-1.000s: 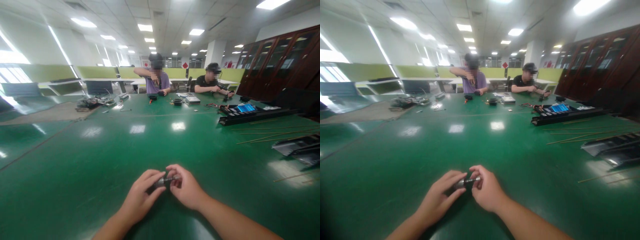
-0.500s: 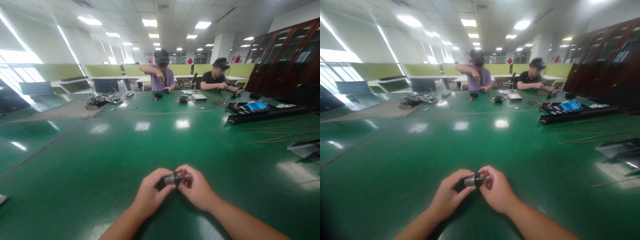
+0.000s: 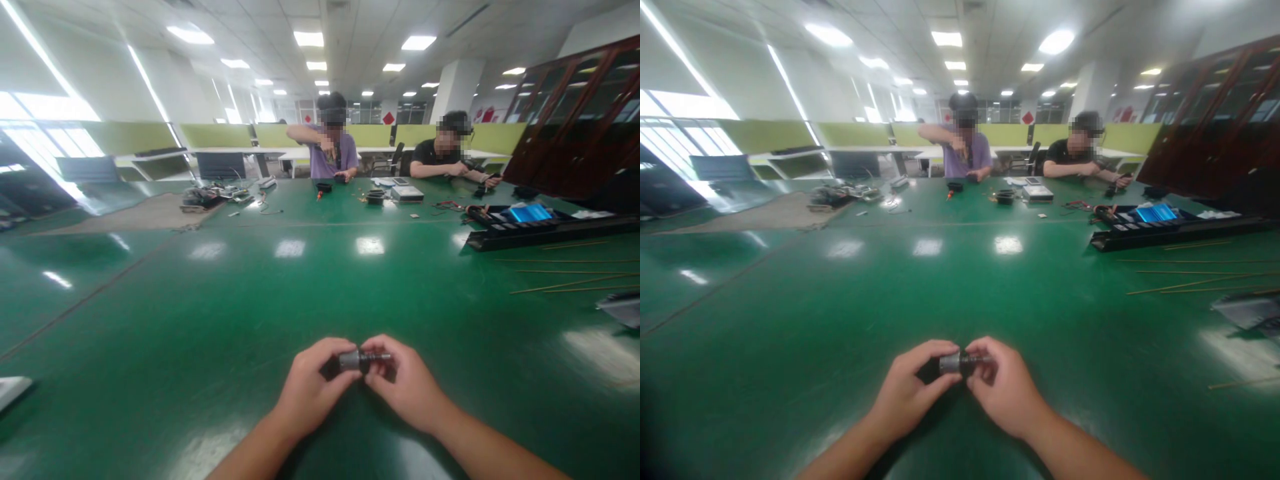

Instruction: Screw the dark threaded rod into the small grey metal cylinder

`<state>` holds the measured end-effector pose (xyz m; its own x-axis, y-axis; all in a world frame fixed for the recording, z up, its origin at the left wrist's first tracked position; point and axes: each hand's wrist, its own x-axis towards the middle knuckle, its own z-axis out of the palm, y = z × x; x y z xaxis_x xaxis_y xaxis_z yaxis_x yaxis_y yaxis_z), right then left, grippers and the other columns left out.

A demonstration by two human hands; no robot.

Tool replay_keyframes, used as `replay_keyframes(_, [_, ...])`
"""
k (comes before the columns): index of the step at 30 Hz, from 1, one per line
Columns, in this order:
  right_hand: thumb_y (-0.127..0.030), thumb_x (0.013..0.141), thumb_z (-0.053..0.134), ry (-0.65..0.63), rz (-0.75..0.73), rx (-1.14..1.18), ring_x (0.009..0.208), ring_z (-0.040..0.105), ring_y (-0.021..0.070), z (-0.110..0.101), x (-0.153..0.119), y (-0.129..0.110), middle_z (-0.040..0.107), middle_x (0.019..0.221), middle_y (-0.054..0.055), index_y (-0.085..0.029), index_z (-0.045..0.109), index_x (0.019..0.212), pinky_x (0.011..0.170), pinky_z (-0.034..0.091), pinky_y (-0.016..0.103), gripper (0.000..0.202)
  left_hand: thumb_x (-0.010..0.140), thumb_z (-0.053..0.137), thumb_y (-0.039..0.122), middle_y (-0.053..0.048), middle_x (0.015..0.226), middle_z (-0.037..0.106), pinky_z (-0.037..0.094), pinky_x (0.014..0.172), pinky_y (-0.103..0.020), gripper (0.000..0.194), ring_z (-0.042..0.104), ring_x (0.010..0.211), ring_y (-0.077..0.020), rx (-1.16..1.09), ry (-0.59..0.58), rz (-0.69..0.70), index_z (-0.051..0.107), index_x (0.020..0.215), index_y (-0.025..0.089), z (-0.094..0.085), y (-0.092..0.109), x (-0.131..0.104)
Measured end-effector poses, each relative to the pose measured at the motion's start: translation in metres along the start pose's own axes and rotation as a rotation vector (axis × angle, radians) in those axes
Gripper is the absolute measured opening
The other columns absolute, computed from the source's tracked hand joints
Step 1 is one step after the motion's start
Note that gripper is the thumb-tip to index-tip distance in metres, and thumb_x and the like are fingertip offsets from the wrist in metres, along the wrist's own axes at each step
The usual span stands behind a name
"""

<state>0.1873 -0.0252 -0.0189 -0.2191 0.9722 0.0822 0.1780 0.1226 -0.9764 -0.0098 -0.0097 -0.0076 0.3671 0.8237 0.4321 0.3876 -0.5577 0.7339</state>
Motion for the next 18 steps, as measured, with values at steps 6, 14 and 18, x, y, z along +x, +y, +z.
replay_keyframes(6, [-0.008, 0.074, 0.062, -0.009, -0.020, 0.007, 0.077, 0.063, 0.0161, 0.0007, -0.0019, -0.0006, 0.068, 0.092, 0.003, -0.018, 0.063, 0.101, 0.071, 0.049, 0.027, 0.030, 0.077, 0.077, 0.016, -0.001, 0.100, 0.073, 0.051, 0.085, -0.026, 0.027, 0.068, 0.093, -0.0169, 0.000, -0.012, -0.009, 0.069, 0.102, 0.023, -0.0014, 0.0037, -0.0025])
replay_keyframes(14, [-0.014, 0.076, 0.063, 0.004, -0.019, -0.058, 0.070, 0.060, 0.0157, -0.0014, -0.0025, 0.0002, 0.068, 0.084, 0.002, -0.019, 0.067, 0.098, 0.068, 0.048, 0.027, 0.023, 0.074, 0.079, 0.017, -0.003, 0.097, 0.075, 0.053, 0.083, -0.028, 0.029, 0.070, 0.089, -0.0182, 0.042, 0.014, -0.013, 0.071, 0.101, 0.022, 0.0021, -0.0026, -0.0015])
replay_keyframes(18, [-0.017, 0.078, 0.063, 0.011, -0.001, -0.046, 0.080, 0.065, 0.0192, -0.0025, 0.0006, 0.0037, 0.071, 0.089, 0.004, -0.019, 0.070, 0.095, 0.076, 0.050, 0.030, 0.018, 0.074, 0.080, 0.020, -0.002, 0.097, 0.075, 0.054, 0.084, -0.027, 0.028, 0.070, 0.089, -0.0177, 0.060, 0.009, -0.016, 0.071, 0.100, 0.022, 0.0034, -0.0042, -0.0001])
